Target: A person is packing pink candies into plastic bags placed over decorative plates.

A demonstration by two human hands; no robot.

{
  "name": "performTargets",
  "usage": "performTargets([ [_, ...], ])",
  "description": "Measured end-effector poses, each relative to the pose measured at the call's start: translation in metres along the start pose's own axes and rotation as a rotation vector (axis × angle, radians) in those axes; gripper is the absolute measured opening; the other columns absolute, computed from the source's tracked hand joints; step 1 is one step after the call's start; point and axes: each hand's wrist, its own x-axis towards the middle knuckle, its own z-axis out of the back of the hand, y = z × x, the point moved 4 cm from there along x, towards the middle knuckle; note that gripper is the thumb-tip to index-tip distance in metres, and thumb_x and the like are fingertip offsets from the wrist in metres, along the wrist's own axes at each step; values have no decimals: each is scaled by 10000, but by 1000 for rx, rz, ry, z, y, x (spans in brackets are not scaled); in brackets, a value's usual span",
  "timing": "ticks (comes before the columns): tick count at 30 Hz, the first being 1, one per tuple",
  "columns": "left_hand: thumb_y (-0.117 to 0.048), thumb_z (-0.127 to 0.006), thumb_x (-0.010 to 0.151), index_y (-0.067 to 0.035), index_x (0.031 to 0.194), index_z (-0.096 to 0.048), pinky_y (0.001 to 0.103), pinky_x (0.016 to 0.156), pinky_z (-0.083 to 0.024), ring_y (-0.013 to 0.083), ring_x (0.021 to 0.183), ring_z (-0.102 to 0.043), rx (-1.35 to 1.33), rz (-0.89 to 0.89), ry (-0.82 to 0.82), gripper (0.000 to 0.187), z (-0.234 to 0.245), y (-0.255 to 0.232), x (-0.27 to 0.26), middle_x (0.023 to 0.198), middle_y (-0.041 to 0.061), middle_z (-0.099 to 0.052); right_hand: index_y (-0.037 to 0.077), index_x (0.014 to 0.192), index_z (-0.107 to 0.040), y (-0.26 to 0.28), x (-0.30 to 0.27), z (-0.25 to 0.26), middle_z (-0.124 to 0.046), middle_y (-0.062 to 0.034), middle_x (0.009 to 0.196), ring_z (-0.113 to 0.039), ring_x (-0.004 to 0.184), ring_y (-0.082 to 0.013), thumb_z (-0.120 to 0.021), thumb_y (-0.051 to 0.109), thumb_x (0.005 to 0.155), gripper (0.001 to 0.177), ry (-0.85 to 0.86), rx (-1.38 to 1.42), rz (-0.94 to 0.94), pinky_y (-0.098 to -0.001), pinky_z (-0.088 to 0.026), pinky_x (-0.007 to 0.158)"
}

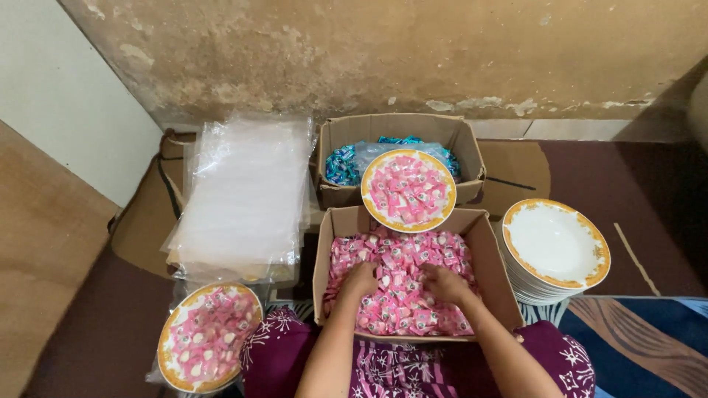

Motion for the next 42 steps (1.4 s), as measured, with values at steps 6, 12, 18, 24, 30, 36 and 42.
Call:
performTargets([
  [6, -304, -636, 917, -218, 1123, -732, 489, 1014, -497, 334, 1167, -686, -60, 47, -224, 243, 23, -11, -37, 1086, 73, -760, 465, 1303, -627, 6, -13, 0, -773, 3, 1189, -688, 1178, -323, -564, 459, 921, 388, -190, 63, -177, -519, -518, 1040],
  [12, -289, -556, 935, -118, 1050, -761, 479, 978, -559, 372, 1131, -675, -306, 140, -364, 290, 15, 28, -17, 1055, 170, -749, 516, 1202, -672, -40, -17, 5, -785, 94, 1094, -717, 1102, -232, -614, 400, 932, 300, -393, 286, -355, -449, -564, 976],
  [18, -190, -668, 833, -69, 1040, -727, 365, 354, -518, 263, 480, -662, -1096, 157, -497, 247, 29, 9, 7, 774, 175, -647, 24, 1294, -656, 10, -30, 61, -616, -280, 1115, -651, 873, -353, -691, 149, 957, 361, -645, 1474, -258, -566, -600, 727],
  [24, -214, -611, 979, -75, 1518, -414, 579, 946, -518, 348, 1314, -535, -1153, -169, -393, 590, 120, -122, 10, 1441, 258, -504, 192, 1640, -175, 109, -8, 161, -388, -144, 1339, -510, 1062, -272, -591, 425, 1032, 773, -400, 1443, -29, -497, -559, 904],
  [30, -347, -572, 944, -197, 1392, -601, 485, 1118, -447, 323, 1383, -525, -712, 38, -449, 473, 79, -48, 27, 1397, 165, -621, 127, 1331, -659, 83, -43, 118, -567, -168, 1263, -591, 1076, -277, -649, 230, 951, 393, -714, 1279, -207, -440, -586, 883],
  [36, -463, -539, 912, -337, 1324, -624, 598, 1042, -480, 327, 1407, -484, 120, 119, -105, 439, -24, 34, 36, 1487, 64, -519, 270, 1417, -612, -92, 59, -52, -689, -184, 1307, -669, 1208, -391, -630, 393, 879, 553, -225, 137, -147, -525, -536, 1038],
  [42, -205, -583, 903, -267, 1395, -607, 590, 1055, -466, 431, 1357, -480, 111, 49, -20, 496, -11, -2, -14, 1450, 137, -494, 289, 1389, -601, 22, -26, -14, -700, -198, 1235, -656, 1218, -404, -489, 326, 944, 460, -9, 3, -121, -515, -506, 1078],
])
